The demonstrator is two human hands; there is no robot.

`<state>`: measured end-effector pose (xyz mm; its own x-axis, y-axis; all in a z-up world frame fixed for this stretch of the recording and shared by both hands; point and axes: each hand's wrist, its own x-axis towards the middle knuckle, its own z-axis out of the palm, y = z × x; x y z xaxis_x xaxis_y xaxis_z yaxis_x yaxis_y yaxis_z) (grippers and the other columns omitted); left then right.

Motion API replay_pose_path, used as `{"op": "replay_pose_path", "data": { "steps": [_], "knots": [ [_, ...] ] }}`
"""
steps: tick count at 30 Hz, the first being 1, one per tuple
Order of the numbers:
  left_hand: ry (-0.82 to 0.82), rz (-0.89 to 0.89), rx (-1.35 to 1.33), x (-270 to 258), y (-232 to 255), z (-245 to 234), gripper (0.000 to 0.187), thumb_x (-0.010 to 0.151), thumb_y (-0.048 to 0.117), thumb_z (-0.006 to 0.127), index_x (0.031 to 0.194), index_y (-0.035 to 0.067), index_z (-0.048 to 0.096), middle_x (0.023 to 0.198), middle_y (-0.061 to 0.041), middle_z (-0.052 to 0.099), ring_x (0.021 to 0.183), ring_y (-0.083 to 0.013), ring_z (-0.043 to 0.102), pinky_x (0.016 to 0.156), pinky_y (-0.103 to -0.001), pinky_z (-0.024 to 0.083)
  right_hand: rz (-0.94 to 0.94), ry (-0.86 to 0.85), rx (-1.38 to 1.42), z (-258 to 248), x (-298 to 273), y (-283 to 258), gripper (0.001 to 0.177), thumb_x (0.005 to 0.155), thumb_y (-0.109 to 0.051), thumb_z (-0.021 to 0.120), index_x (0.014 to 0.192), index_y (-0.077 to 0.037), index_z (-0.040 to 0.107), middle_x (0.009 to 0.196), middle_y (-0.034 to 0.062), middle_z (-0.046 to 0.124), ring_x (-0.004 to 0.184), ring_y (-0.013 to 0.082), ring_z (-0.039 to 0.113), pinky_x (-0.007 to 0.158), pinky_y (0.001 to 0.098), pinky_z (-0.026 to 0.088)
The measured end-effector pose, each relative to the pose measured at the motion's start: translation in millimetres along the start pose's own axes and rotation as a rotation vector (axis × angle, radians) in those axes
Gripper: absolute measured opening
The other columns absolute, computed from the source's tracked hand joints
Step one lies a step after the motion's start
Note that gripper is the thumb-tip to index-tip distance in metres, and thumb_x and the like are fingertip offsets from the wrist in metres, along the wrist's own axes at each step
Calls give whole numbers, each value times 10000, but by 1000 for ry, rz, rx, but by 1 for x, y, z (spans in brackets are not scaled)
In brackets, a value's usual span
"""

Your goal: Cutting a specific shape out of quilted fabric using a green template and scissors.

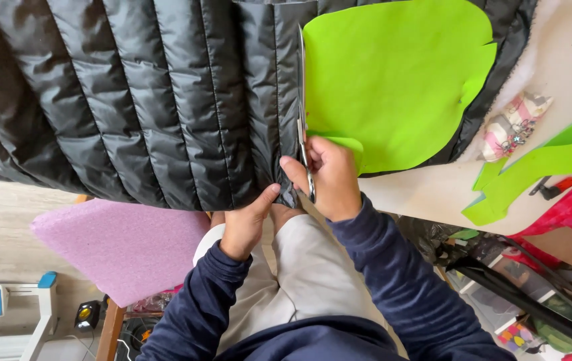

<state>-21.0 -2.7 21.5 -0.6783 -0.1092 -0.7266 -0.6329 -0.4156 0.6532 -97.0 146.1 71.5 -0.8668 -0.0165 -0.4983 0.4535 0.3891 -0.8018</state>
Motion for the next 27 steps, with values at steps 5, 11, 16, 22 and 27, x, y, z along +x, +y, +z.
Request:
{"op": "replay_pose_path", "data": {
  "steps": [5, 11, 16, 22, 27],
  "knots": [
    [15, -8, -27, 0, 9, 6, 301, 844, 25, 862, 626, 48, 655, 463, 3, 520, 435, -33, 439, 444, -169, 374, -39, 44, -40, 2, 7, -9, 293, 886, -174, 774, 686, -55, 595, 452, 62, 615, 408, 120, 613, 476, 210, 480],
    [41, -16, -43, 1, 20, 10, 262, 833, 23, 870, 659, 42, 675, 490, 3, 550, 457, -32, 466, 455, -173, 395, -14, 38, -55, 5, 8, -12, 248, 864, -141, 790, 707, -49, 621, 468, 75, 635, 410, 133, 641, 496, 212, 508],
    [55, -31, -48, -1, 27, 13, 233, 825, 21, 876, 683, 37, 690, 511, 3, 573, 474, -32, 487, 464, -176, 411, -2, 50, 17, 4, 23, -27, 238, 873, -180, 782, 742, -43, 637, 498, 81, 650, 441, 126, 659, 492, 210, 503],
    [80, -45, -53, -2, 32, 16, 199, 814, 20, 884, 716, 30, 711, 538, 2, 604, 496, -32, 514, 475, -180, 432, -46, 107, -56, 9, 22, -19, 226, 874, -130, 761, 729, -16, 632, 461, 89, 624, 415, 169, 658, 480, 236, 504],
    [90, -63, -55, -2, 33, 18, 177, 806, 18, 890, 741, 25, 726, 559, 2, 627, 512, -32, 535, 483, -183, 447, -82, 127, -88, 9, 20, -18, 219, 859, -115, 751, 705, -28, 622, 440, 74, 616, 396, 181, 644, 486, 242, 510]
  ]
}}
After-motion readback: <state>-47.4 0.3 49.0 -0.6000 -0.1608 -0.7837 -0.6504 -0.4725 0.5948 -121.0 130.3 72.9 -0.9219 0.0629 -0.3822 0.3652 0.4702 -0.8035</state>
